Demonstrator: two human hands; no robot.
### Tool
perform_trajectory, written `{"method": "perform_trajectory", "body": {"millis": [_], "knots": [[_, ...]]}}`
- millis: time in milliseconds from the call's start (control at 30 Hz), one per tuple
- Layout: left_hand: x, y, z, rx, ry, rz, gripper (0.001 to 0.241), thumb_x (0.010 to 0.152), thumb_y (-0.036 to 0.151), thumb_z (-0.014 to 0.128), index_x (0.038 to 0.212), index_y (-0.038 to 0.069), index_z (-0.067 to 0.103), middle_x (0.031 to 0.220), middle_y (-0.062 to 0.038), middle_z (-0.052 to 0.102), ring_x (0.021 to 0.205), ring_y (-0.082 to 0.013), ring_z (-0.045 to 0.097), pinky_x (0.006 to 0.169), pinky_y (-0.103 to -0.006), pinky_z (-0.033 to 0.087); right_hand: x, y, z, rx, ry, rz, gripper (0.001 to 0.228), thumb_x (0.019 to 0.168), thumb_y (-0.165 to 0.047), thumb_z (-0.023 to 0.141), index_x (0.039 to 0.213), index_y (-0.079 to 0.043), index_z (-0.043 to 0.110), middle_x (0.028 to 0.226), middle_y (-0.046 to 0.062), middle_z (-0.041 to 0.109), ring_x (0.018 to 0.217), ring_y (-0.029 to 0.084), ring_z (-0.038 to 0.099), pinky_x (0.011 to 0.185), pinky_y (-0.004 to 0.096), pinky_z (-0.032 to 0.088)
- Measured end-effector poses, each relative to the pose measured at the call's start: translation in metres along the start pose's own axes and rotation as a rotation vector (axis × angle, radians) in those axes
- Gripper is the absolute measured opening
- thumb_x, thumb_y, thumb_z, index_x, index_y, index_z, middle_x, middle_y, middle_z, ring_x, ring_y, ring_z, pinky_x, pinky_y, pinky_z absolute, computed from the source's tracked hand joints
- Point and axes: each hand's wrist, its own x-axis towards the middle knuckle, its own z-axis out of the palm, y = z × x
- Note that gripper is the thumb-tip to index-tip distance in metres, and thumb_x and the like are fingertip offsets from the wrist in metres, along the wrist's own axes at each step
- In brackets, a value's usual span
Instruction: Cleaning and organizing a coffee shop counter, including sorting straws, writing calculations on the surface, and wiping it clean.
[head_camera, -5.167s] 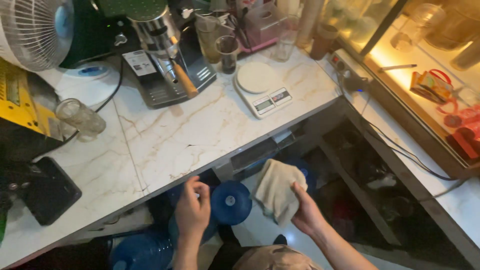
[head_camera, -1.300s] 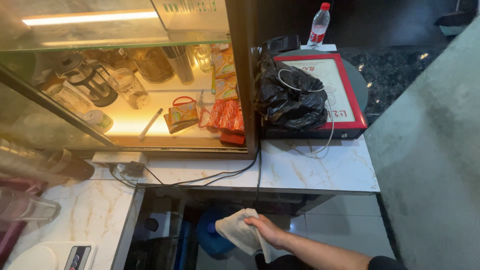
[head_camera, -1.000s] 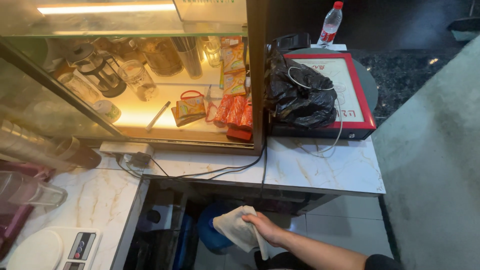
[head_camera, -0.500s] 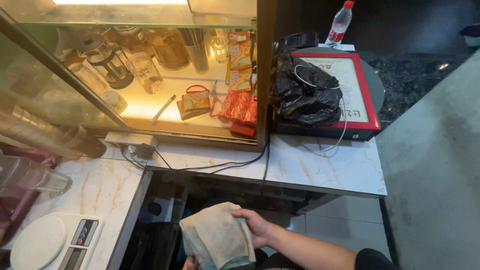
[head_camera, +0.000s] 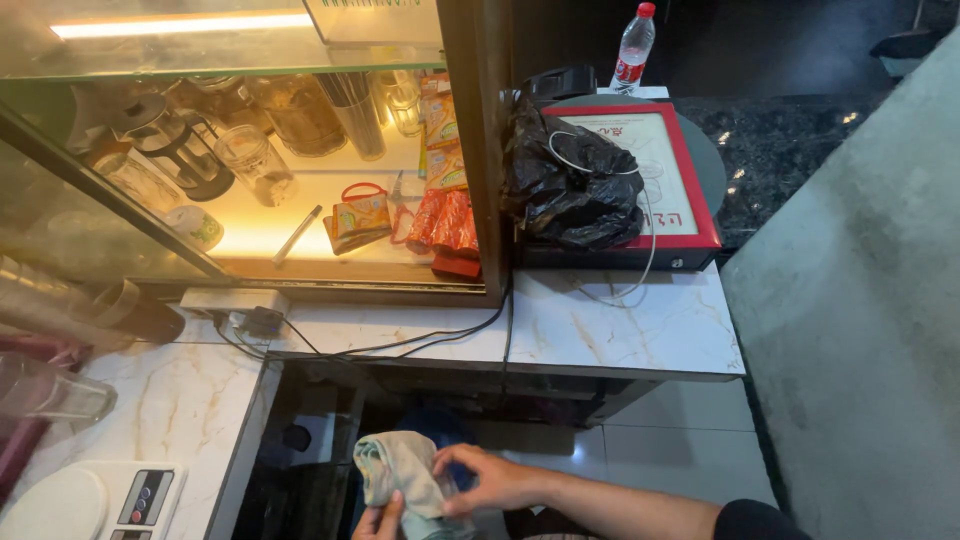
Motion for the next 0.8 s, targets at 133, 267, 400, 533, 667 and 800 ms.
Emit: {"method": "perform_trajectory", "body": {"millis": [133,267,400,533,667,800], "knots": [[-0.006,0.088,0.062,-0.025,-0.035,-0.045,0.05,0.094,0.008,0.067,0.143,0.0,0.061,0.124,-0.018,0.073,0.11,-0.031,0.068,0.082,-0.0441,0.054,-0.003,-0.015,0.008,0.04,-0.169,-0.268,0.079,0.088,-0.04,0.083,0.147,-0.009,0.042,0.138,0.016,0.055,0.128,0.027,0.054,0.103,0.039,0.049],[0.004,0.083,0.05,0.021,-0.121,-0.136,0.059,0.091,0.007,0.065,0.148,0.006,0.05,0.131,-0.013,0.07,0.107,-0.0253,0.071,0.073,-0.041,0.059,0.002,-0.015,0.008,-0.147,0.009,-0.316,0.043,0.096,-0.035,0.074,0.126,-0.006,0.062,0.121,0.009,0.063,0.112,0.018,0.064,0.095,0.033,0.055],[-0.002,0.064,0.034,0.134,-0.115,-0.054,0.065,0.086,0.007,0.07,0.145,0.007,0.042,0.127,-0.019,0.069,0.101,-0.026,0.073,0.068,-0.0413,0.061,-0.001,-0.013,0.009,-0.001,-0.125,-0.196,0.026,0.099,-0.027,0.074,0.111,-0.004,0.067,0.108,0.004,0.064,0.098,0.013,0.064,0.085,0.03,0.054],[-0.039,0.069,0.032,0.179,0.031,0.126,0.068,0.079,0.005,0.078,0.131,0.007,0.035,0.107,-0.023,0.068,0.091,-0.0268,0.072,0.067,-0.0395,0.061,0.0,0.021,0.034,0.334,-0.169,-0.159,0.021,0.1,-0.022,0.077,0.108,-0.006,0.064,0.106,0.001,0.066,0.101,0.008,0.06,0.09,0.025,0.052],[-0.051,0.056,0.007,0.149,0.01,0.12,0.05,0.078,0.006,0.08,0.109,0.007,0.041,0.086,-0.021,0.067,0.073,-0.0231,0.068,0.06,-0.0384,0.059,-0.004,0.033,0.057,0.721,-0.266,0.112,0.019,0.095,-0.017,0.078,0.096,-0.012,0.06,0.105,-0.003,0.064,0.092,0.006,0.058,0.078,0.021,0.048],[-0.076,0.036,-0.039,0.22,-0.059,0.097,0.031,0.085,0.008,0.082,0.098,0.001,0.054,0.081,-0.018,0.067,0.069,-0.0179,0.064,0.062,-0.0321,0.051,-0.018,0.025,0.091,0.849,-0.193,0.249,0.013,0.102,-0.028,0.066,0.104,-0.017,0.059,0.096,-0.006,0.058,0.084,0.005,0.053,0.066,0.021,0.042]]}}
